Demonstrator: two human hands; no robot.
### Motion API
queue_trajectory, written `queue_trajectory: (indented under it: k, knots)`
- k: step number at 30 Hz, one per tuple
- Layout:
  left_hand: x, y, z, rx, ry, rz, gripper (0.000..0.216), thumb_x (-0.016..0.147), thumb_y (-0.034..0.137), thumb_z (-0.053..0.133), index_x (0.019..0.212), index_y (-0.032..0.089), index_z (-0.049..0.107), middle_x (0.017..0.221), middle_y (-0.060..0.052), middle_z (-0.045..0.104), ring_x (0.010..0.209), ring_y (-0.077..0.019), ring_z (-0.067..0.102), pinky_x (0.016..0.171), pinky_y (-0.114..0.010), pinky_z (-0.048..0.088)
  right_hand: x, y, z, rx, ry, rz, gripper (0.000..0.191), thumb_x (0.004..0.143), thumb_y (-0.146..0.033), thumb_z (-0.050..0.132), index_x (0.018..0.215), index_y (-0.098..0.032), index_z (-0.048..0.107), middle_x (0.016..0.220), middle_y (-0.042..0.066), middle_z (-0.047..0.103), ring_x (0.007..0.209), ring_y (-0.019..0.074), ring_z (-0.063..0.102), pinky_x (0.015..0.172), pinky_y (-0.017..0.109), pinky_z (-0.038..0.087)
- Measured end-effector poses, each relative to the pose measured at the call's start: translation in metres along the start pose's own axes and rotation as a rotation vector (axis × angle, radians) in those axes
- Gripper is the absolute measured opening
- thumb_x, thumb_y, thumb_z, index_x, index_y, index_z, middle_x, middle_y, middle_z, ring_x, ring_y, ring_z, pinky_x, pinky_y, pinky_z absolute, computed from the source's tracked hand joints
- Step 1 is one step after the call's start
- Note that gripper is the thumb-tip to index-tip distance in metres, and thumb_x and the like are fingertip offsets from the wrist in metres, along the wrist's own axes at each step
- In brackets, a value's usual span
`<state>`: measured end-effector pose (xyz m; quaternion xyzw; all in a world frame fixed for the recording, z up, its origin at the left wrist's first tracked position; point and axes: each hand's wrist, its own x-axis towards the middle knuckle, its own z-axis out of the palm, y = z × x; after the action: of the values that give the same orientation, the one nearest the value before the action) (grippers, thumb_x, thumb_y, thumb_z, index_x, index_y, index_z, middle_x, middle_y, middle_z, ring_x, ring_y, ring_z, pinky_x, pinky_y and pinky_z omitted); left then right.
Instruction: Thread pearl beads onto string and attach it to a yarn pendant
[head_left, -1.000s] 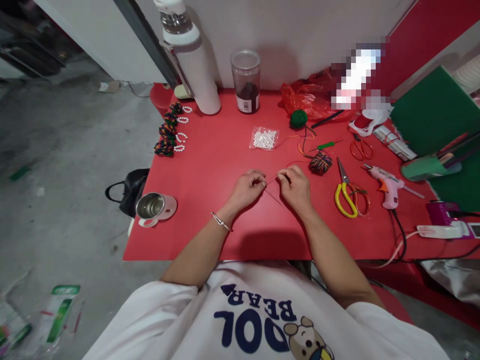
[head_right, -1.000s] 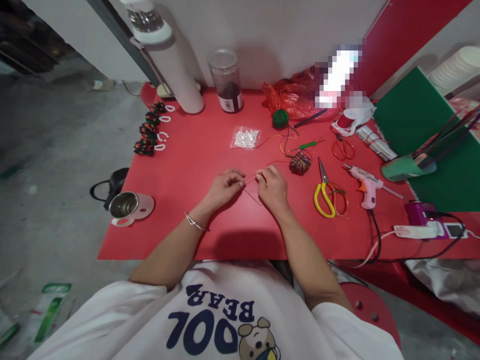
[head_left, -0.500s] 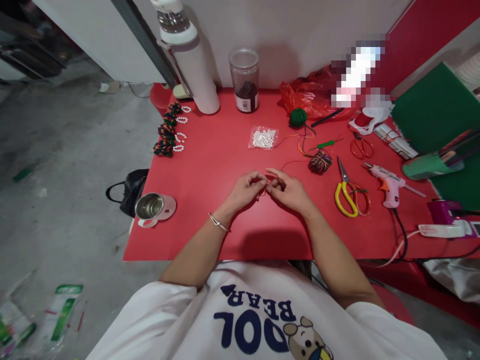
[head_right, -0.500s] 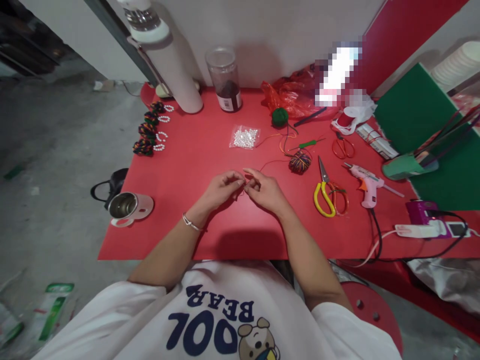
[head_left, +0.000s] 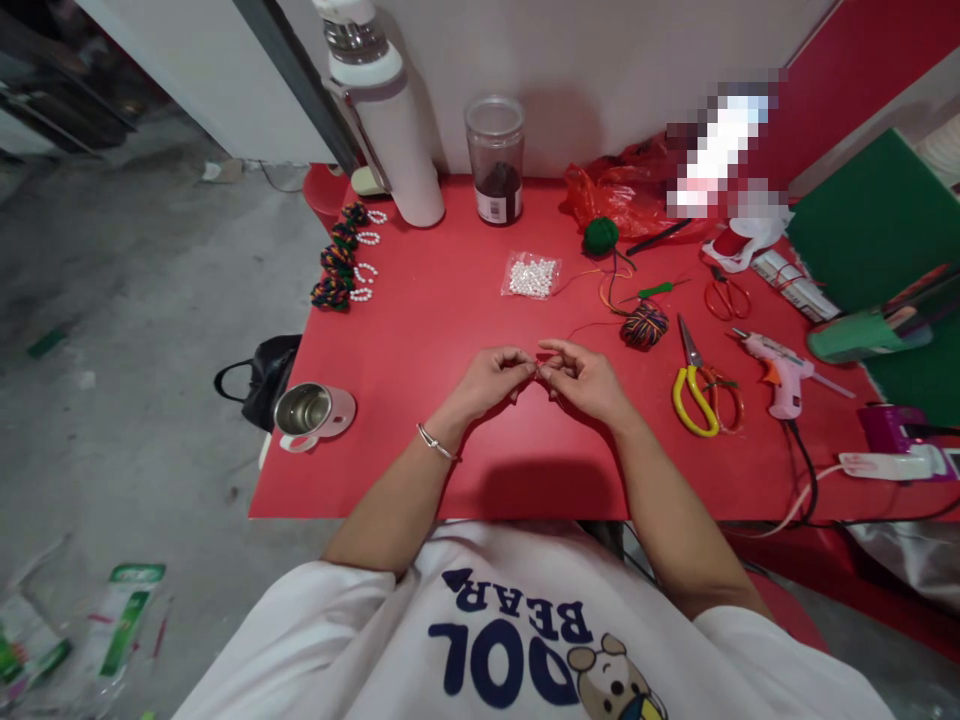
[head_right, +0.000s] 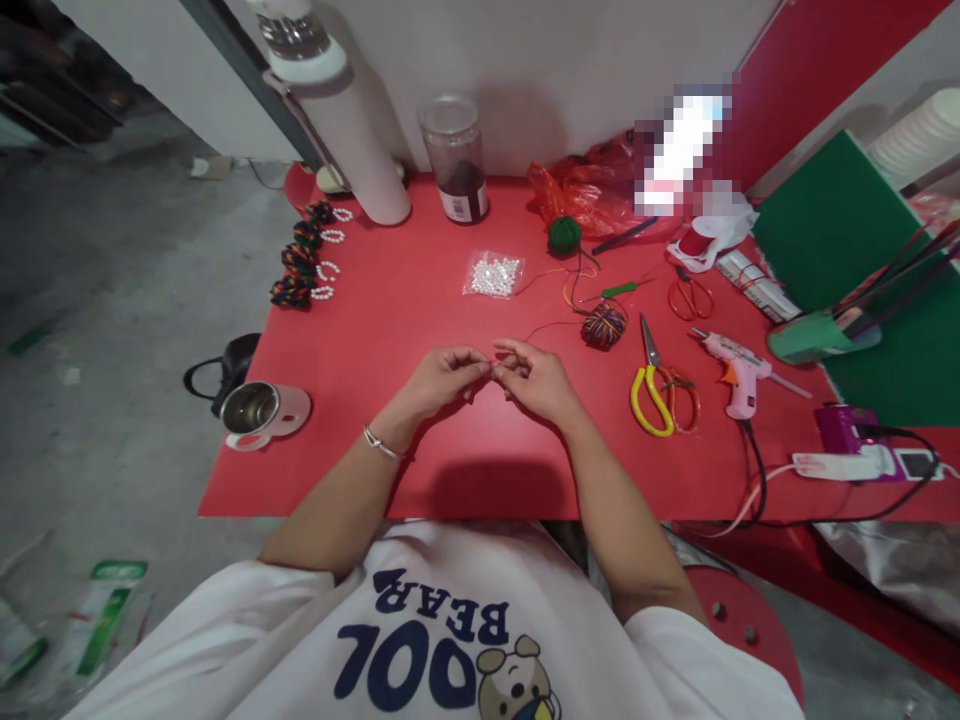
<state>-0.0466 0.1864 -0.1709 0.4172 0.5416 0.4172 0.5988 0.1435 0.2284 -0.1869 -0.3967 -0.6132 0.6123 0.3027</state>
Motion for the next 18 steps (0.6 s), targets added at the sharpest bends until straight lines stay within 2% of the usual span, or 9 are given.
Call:
queue_trajectory:
  k: [8, 11, 13, 15, 18]
  knots:
    - [-0.003, 0.005, 0.001, -0.045, -0.003, -0.017, 0.021, 0.085, 0.034, 0.076, 0.078, 0.016, 0.067, 0.049, 0.005, 0.053, 0.042, -0.0066, 0.044, 0.044, -0.019, 0.037, -0.003, -0.006, 0.0, 0.024, -0.022, 0.036, 0.049, 0.085, -0.044, 0.078, 0.124, -0.017, 0.067, 0.088, 0.004, 0.074, 0.063, 0.0134, 0.069, 0.059, 0.026, 0.058]
    - [-0.005, 0.009, 0.002, -0.035, 0.015, -0.062, 0.023, 0.088, 0.033, 0.076, 0.076, 0.016, 0.065, 0.047, 0.005, 0.054, 0.036, -0.0046, 0.04, 0.04, -0.018, 0.031, -0.003, -0.008, 0.0, 0.023, 0.002, 0.048, 0.046, 0.084, -0.048, 0.079, 0.117, -0.016, 0.069, 0.09, 0.006, 0.075, 0.063, 0.0138, 0.07, 0.058, 0.025, 0.057]
    - [-0.005, 0.011, 0.002, -0.016, 0.023, -0.098, 0.022, 0.09, 0.032, 0.074, 0.078, 0.016, 0.064, 0.047, 0.004, 0.057, 0.032, -0.0041, 0.037, 0.036, -0.018, 0.027, -0.004, -0.01, 0.0, 0.016, 0.007, 0.055, 0.043, 0.086, -0.051, 0.077, 0.111, -0.016, 0.07, 0.084, 0.005, 0.073, 0.061, 0.0137, 0.068, 0.053, 0.023, 0.054]
    - [-0.003, 0.011, 0.002, -0.017, 0.027, -0.12, 0.02, 0.092, 0.029, 0.073, 0.08, 0.016, 0.065, 0.051, 0.003, 0.061, 0.032, -0.0056, 0.044, 0.035, -0.018, 0.029, -0.004, -0.012, 0.0, 0.012, -0.005, 0.067, 0.04, 0.089, -0.054, 0.074, 0.104, -0.017, 0.071, 0.076, 0.003, 0.07, 0.058, 0.0134, 0.066, 0.049, 0.023, 0.052]
    - [-0.002, 0.011, 0.002, -0.054, 0.033, -0.132, 0.016, 0.091, 0.023, 0.074, 0.082, 0.014, 0.064, 0.063, -0.001, 0.068, 0.044, -0.0097, 0.063, 0.036, -0.016, 0.039, -0.006, -0.016, 0.0, 0.01, -0.016, 0.082, 0.038, 0.09, -0.055, 0.071, 0.097, -0.017, 0.072, 0.072, 0.002, 0.068, 0.056, 0.0131, 0.066, 0.048, 0.022, 0.053]
